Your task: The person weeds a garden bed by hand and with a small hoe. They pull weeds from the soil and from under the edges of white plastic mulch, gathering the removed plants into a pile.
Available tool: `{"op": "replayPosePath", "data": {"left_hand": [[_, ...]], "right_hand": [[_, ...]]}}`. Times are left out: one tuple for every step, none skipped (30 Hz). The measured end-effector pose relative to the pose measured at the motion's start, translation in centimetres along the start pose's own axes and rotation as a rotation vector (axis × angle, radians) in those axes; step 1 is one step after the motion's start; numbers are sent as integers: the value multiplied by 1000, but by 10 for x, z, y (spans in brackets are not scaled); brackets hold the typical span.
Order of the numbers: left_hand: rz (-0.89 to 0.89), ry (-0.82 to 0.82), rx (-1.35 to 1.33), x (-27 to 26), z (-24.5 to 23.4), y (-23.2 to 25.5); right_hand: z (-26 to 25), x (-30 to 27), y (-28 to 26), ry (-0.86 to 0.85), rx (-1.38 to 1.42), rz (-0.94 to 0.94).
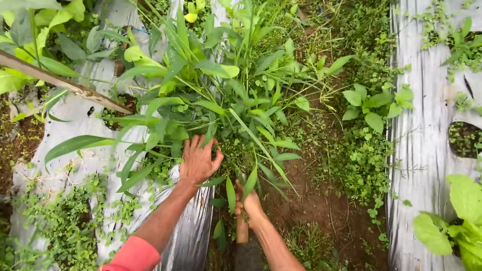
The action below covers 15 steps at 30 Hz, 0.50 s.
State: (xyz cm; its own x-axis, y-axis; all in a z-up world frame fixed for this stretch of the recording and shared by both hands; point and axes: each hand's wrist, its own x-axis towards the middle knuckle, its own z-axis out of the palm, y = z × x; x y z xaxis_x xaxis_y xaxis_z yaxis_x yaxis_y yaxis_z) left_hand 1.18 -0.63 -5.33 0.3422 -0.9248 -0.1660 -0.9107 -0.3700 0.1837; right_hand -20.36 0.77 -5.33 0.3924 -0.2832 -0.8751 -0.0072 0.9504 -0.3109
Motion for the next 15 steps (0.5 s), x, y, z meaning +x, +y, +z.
{"op": "replayPosePath", "data": {"left_hand": [[5, -12, 1, 0, -2, 0], [10, -23, 2, 0, -2, -1], [6, -41, -1, -3, -5, 1], [48, 16, 37, -6, -8, 2], [99, 92, 78, 5, -17, 2], [104, 93, 78, -4, -14, 2], [66, 42, 22, -3, -13, 3], [29, -10, -35, -3, -10, 4], [25, -29, -35, -5, -17, 5], [0, -79, 3, -8, -23, 6], [-22, -121, 38, -6, -29, 12], [-23, -132, 36, -15, -32, 17], [-30, -149, 11, -13, -40, 21], [-36, -167, -13, -10, -49, 24], [-35, -142, -16, -4, -44, 23]], "right_hand": [[3, -3, -6, 18, -83, -33], [6, -5, -12, 35, -166, -67], [9, -7, -11, 41, -164, -50], [12, -10, -11, 107, -223, -29], [20, -7, -22, 168, -280, -29], [15, -15, -6, 170, -277, -32], [9, -17, 0, 74, -151, -63], [3, -18, 6, -26, -28, -92], [5, -14, 0, -21, -23, -74], [6, -9, -6, 15, -190, -80], [4, -2, -17, 49, -361, -93], [0, -9, 5, 52, -360, -83], [1, -11, 16, 16, -294, -147], [2, -14, 27, -21, -229, -211], [-3, -6, 26, -27, -239, -233]]}}
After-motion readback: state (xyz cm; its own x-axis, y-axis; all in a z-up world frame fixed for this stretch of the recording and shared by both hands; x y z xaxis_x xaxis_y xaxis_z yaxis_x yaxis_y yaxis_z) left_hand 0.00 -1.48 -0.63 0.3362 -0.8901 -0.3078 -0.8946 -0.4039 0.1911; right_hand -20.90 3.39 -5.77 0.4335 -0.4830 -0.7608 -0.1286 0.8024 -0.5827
